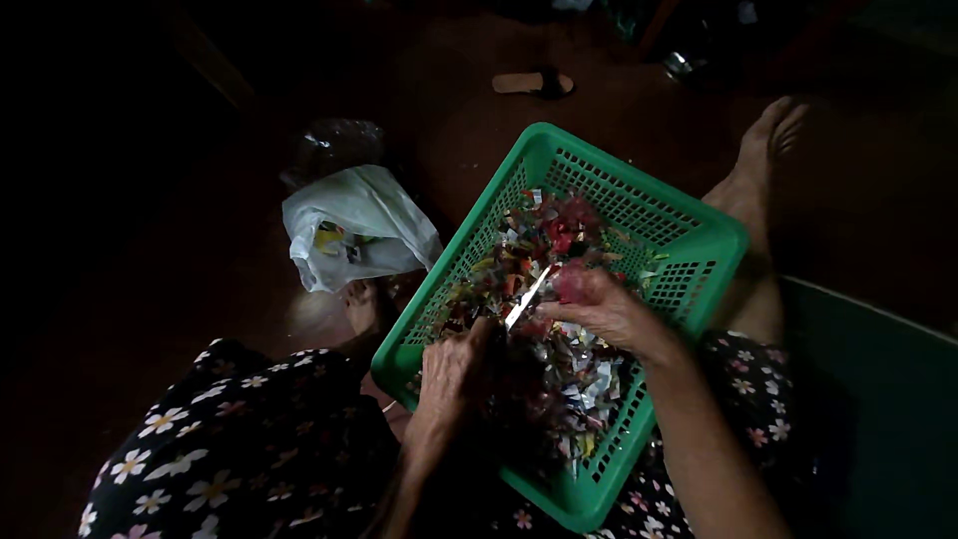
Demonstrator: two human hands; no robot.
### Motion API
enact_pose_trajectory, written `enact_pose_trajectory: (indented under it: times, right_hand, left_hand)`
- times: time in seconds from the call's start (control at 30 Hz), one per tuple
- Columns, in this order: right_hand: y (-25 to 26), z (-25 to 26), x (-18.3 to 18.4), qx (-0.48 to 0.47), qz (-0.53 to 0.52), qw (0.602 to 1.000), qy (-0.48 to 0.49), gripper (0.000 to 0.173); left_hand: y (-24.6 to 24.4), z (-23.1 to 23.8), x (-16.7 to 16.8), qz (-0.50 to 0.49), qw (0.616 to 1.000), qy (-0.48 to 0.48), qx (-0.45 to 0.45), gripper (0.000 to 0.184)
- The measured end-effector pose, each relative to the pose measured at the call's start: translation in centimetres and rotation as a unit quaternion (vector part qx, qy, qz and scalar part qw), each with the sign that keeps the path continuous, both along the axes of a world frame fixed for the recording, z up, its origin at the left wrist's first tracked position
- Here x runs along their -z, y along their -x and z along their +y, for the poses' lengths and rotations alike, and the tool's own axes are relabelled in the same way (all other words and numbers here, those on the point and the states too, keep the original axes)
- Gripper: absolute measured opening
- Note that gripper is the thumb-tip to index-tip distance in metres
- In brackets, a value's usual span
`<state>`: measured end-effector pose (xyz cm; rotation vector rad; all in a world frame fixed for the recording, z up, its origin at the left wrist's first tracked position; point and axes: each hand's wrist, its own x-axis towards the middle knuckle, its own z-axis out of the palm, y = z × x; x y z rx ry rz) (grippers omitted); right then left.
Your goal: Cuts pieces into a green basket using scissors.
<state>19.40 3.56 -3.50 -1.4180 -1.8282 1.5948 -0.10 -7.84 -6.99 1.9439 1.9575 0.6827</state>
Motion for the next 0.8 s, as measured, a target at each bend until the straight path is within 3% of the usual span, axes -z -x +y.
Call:
enact_pose_trajectory:
  times: [0.1, 0.17, 0.23, 0.33, 0.43, 0.57, 0.63, 0.73, 0.8]
  right_hand:
    - [-0.5, 0.5, -0.7, -0.010, -0.026, 1.000, -0.009, 0.018]
    - [-0.7, 0.6, -0.6, 0.002, -0.036, 0.999, -0.008, 0.006]
    - [-0.5, 0.6, -0.5, 0.000, -0.048, 0.999, -0.008, 0.008]
    - [0.5, 0.4, -0.2, -0.011, -0.087, 0.996, -0.004, 0.015]
    - [-0.1, 0.7, -0.4, -0.023, -0.164, 0.985, -0.044, 0.034]
    - [-1.4, 0.9, -0.8, 0.005, -0.330, 0.929, -0.169, 0.042]
    - [0.0, 0.8, -0.5, 0.001, -0.347, 0.919, -0.188, 0.054]
    - [3.6, -0.6, 1.6, -0.117, -0.302, 0.922, -0.212, 0.074]
    - [5.2, -2.1, 2.8, -0.226, -0.282, 0.905, -0.225, 0.062]
  left_hand:
    - [0.6, 0.0, -0.7, -0.007, 0.998, 0.056, -0.016, 0.020]
    - [0.9, 0.1, -1.6, -0.020, 0.994, 0.110, -0.005, 0.023]
    - [0.9, 0.1, -1.9, -0.039, 0.991, 0.123, 0.030, 0.033]
    - [0.0, 0.2, -1.0, -0.059, 0.993, 0.085, 0.050, 0.039]
    - [-0.1, 0.2, -0.8, -0.025, 0.999, 0.047, -0.005, 0.022]
    - [1.6, 0.1, -2.9, 0.009, 0.990, 0.137, -0.023, 0.020]
    - [2.1, 0.0, -4.1, 0.000, 0.982, 0.188, -0.024, 0.023]
    - [2.3, -0.4, -3.9, -0.007, 0.992, 0.114, -0.050, 0.022]
    - [2.5, -0.5, -3.8, -0.005, 0.995, 0.076, -0.059, 0.021]
